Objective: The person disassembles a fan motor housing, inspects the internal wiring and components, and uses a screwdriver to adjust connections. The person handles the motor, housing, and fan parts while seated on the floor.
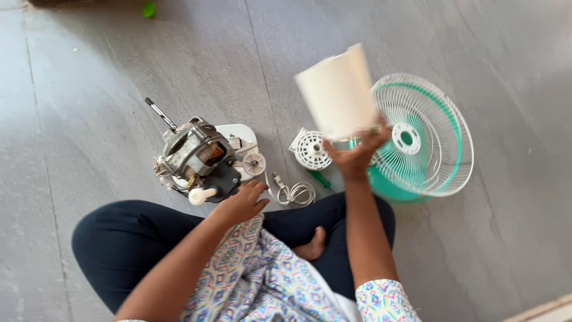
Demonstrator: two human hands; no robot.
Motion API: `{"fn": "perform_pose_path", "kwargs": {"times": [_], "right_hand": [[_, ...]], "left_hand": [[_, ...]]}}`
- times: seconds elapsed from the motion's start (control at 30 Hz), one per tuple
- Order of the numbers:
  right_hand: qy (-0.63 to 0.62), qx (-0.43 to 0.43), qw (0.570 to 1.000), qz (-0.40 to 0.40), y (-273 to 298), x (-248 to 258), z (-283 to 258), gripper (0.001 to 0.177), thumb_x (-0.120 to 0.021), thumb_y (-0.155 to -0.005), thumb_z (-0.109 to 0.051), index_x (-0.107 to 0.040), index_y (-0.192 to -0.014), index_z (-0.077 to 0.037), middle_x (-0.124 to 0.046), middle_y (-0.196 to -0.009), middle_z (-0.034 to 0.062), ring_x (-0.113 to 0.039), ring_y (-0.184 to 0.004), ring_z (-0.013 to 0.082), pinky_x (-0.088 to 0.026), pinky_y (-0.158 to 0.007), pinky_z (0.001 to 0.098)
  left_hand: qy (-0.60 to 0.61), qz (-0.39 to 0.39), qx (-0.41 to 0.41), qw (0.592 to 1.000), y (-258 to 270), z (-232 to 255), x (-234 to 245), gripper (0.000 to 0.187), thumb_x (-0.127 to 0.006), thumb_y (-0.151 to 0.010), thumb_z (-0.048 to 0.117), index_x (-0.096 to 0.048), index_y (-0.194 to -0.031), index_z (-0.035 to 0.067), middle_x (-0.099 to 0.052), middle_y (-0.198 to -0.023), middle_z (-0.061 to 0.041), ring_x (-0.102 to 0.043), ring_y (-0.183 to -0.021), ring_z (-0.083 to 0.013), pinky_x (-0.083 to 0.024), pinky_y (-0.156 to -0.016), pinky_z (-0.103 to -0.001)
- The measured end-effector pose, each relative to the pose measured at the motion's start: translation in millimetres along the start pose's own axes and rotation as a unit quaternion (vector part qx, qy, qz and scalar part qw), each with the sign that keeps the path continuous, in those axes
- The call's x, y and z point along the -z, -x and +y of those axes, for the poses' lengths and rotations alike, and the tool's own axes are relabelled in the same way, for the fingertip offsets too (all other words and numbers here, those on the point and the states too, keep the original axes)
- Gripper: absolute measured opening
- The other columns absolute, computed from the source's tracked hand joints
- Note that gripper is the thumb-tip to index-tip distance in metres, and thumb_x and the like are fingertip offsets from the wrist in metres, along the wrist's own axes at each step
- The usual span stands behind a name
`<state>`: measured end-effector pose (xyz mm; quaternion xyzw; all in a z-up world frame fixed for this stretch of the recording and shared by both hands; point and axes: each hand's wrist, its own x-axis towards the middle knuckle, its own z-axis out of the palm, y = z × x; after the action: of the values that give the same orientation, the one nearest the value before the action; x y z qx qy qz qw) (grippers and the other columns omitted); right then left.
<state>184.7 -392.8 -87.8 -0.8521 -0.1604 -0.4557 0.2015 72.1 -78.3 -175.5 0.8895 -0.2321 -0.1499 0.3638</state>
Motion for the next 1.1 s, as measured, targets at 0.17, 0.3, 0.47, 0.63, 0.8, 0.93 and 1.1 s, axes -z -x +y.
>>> {"fn": "perform_pose_path", "kwargs": {"times": [0.17, 0.3, 0.47, 0.63, 0.8, 0.93, 1.1], "right_hand": [[0.139, -0.084, 0.986, 0.047, -2, 70, 20, 0.1, -0.098, -0.084, -0.044, -0.029, -0.15, -0.014, -0.027, -0.154, 0.0202, -0.028, -0.147, 0.0438, -0.032, -0.119, 0.0646], [0.188, -0.173, 0.967, -0.002, 16, 92, 33, 0.097, -0.097, -0.077, -0.028, -0.034, -0.149, -0.016, -0.028, -0.152, 0.0195, -0.032, -0.146, 0.043, -0.041, -0.117, 0.0612], [0.245, -0.254, 0.935, -0.047, 28, 87, 43, 0.105, -0.096, -0.066, -0.024, -0.034, -0.15, -0.013, -0.029, -0.144, 0.0218, -0.036, -0.136, 0.0445, -0.046, -0.102, 0.0589], [0.391, -0.234, 0.887, -0.072, 32, 67, 28, 0.097, -0.092, -0.07, -0.028, -0.036, -0.147, -0.007, -0.027, -0.146, 0.0278, -0.031, -0.134, 0.0507, -0.035, -0.096, 0.063], [0.175, -0.118, 0.969, -0.13, 48, 26, -7, 0.07, -0.087, -0.091, -0.03, -0.046, -0.146, -0.012, -0.036, -0.149, 0.0237, -0.037, -0.142, 0.04, -0.035, -0.118, 0.0588], [0.054, -0.218, 0.915, -0.335, 64, -18, -32, 0.097, -0.095, -0.066, -0.044, -0.044, -0.142, -0.01, -0.044, -0.136, 0.0241, -0.042, -0.129, 0.0433, -0.04, -0.11, 0.0596], [0.065, -0.289, 0.844, -0.448, 85, -48, -32, 0.122, -0.099, -0.053, -0.049, -0.034, -0.15, -0.013, -0.035, -0.144, 0.0299, -0.035, -0.132, 0.0486, -0.044, -0.096, 0.0629]], "left_hand": [[-0.034, 0.059, -0.032, 0.997, 19, 19, 21, 0.042, -0.069, -0.091, 0.028, -0.06, -0.123, 0.003, -0.065, -0.114, -0.021, -0.064, -0.103, -0.041, -0.052, -0.085, -0.048], [-0.147, 0.185, -0.027, 0.971, 19, 32, 49, 0.036, -0.074, -0.085, 0.028, -0.07, -0.109, 0.002, -0.07, -0.094, -0.018, -0.067, -0.083, -0.0379, -0.052, -0.071, -0.047], [-0.029, 0.271, -0.02, 0.962, 16, 42, 71, 0.011, -0.073, -0.087, 0.016, -0.074, -0.089, 0.005, -0.072, -0.082, -0.012, -0.068, -0.07, -0.0336, -0.052, -0.062, -0.044], [-0.031, 0.305, -0.037, 0.951, 15, 42, 73, 0.009, -0.074, -0.085, 0.011, -0.073, -0.091, 0.004, -0.072, -0.082, -0.013, -0.069, -0.071, -0.0326, -0.052, -0.06, -0.043], [-0.055, 0.29, -0.016, 0.955, 15, 34, 65, 0.01, -0.073, -0.086, 0.012, -0.074, -0.092, 0.004, -0.071, -0.082, -0.013, -0.068, -0.07, -0.0327, -0.052, -0.06, -0.043], [-0.11, 0.312, -0.054, 0.942, 18, 30, 58, 0.016, -0.074, -0.082, 0.016, -0.075, -0.095, 0.005, -0.072, -0.086, -0.014, -0.067, -0.071, -0.0342, -0.051, -0.06, -0.045], [-0.098, 0.284, -0.019, 0.954, 22, 21, 51, 0.019, -0.075, -0.085, 0.017, -0.074, -0.099, 0.006, -0.071, -0.086, -0.013, -0.067, -0.071, -0.0332, -0.051, -0.061, -0.044]]}}
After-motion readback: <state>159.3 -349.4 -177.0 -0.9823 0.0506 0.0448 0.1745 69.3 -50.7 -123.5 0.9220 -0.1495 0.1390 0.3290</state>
